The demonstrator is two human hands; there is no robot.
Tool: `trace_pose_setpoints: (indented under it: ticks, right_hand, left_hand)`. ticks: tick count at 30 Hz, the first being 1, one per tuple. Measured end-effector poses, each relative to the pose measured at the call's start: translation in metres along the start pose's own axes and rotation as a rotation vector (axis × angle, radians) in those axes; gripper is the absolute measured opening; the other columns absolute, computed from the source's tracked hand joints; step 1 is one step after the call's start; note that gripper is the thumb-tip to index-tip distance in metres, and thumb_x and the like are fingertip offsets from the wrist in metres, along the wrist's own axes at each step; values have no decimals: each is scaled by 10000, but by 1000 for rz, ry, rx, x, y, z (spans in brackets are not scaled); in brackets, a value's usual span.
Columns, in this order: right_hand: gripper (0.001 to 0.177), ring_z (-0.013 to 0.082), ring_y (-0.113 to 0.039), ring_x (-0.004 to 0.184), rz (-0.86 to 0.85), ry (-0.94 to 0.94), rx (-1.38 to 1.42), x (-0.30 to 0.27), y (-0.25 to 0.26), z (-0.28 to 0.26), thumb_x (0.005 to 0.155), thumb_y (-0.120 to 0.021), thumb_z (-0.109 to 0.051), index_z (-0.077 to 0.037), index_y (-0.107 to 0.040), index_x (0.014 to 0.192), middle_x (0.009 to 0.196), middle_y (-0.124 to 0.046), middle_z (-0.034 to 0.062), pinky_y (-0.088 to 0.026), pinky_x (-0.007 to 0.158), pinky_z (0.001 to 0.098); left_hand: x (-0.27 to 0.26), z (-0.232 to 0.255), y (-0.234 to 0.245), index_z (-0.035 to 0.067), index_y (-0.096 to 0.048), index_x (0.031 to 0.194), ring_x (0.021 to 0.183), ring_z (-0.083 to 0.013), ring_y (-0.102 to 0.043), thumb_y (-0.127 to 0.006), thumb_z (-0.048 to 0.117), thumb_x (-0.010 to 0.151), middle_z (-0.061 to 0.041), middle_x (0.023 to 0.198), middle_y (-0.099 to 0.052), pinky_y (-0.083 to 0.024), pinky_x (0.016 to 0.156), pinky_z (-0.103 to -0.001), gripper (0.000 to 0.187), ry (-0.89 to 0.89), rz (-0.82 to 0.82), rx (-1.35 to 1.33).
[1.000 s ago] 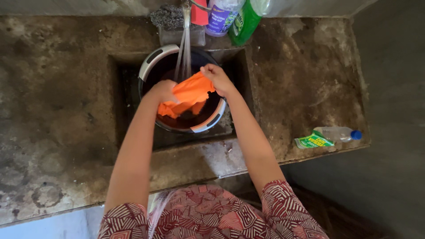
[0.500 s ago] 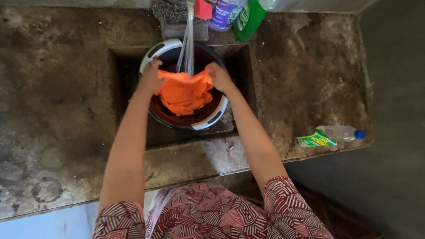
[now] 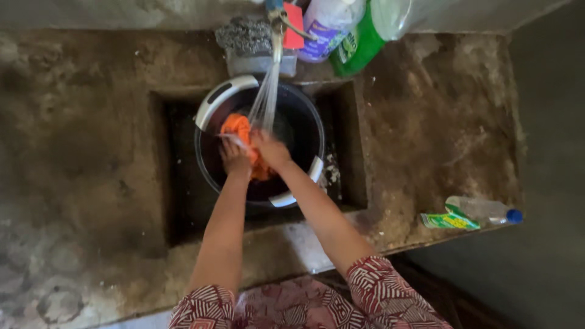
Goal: The person wipes a white plastic chair with an orange cloth, then wipes a red electric hot plate and places it on a table. They continue wiping the chair, then wash the orange cloth in a pot of water at a sink.
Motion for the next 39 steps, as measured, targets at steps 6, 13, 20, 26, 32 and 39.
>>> trace_pose_setpoints:
  ticks: [6, 13, 20, 26, 32, 39]
  right_hand:
    - [913, 544, -605, 1071, 281, -188, 5, 3, 70, -33, 737, -657, -379, 11, -321, 1491, 1440, -413, 303, -572, 756, 584]
    - [700, 384, -616, 1179, -40, -432, -336, -9, 21, 24, 991, -560, -440, -55, -327, 1527, 1464, -453, 235, -582, 875, 485]
    - [684, 331, -607, 1211, -66, -640, 2, -39, -27, 37, 914, -656, -238, -108, -385, 1527, 1421, -544, 201, -571, 907, 463]
    - [673, 299, -658, 1109, 116, -571, 1403, -49, 10, -32, 806, -750, -156, -58, -527, 1433, 1285, -656, 198, -591, 861, 418]
    - [361, 273, -669, 1066, 461, -352, 1413, -79, 114, -96, 1003, -750, -278, 52, -745, 1150, 1174, -684, 194, -534, 941, 399]
    - [469, 310, -648, 1060, 913, -228, 779, -100, 162, -130, 783, -822, -349, -1, -692, 1069, 1196, -670, 122, -506, 940, 347]
  left_hand:
    - [2, 3, 25, 186, 11, 1623, 1557, -325, 188, -466, 550, 991, -75, 1704, 148, 109, 1256, -513, 871, -9, -2, -152]
    - [-28, 12, 71, 204, -72, 1706, 1554, -335, -237, -677, 416, 897, -93, 1773, -104, -276, 1258, -525, 1031, 19, -198, -143]
    - [2, 5, 1, 167, -341, 1629, 1204, -459, -602, -682, 155, 894, -334, 1580, -333, -540, 999, -481, 811, 3, 178, -321]
    - [-9, 1, -19, 157, -613, 1275, 1071, -241, -666, -607, 384, 948, -85, 1250, -645, -546, 880, -384, 398, 459, -238, -1995]
    - [-20, 30, 12, 127, -664, 1067, 956, -232, -676, -542, 482, 1028, -41, 1039, -685, -578, 857, -372, 377, 133, -252, -2783]
    - [-32, 59, 52, 197, -667, 1097, 933, -227, -691, -514, 407, 922, -22, 1012, -712, -575, 819, -378, 313, 81, -504, -2585]
Point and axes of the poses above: each hand's wrist, its own x-axis towards the middle knuckle, its own y-axis out of the back of the hand, z = x × y, the point moved 5 cm from there along x, towards the middle knuckle
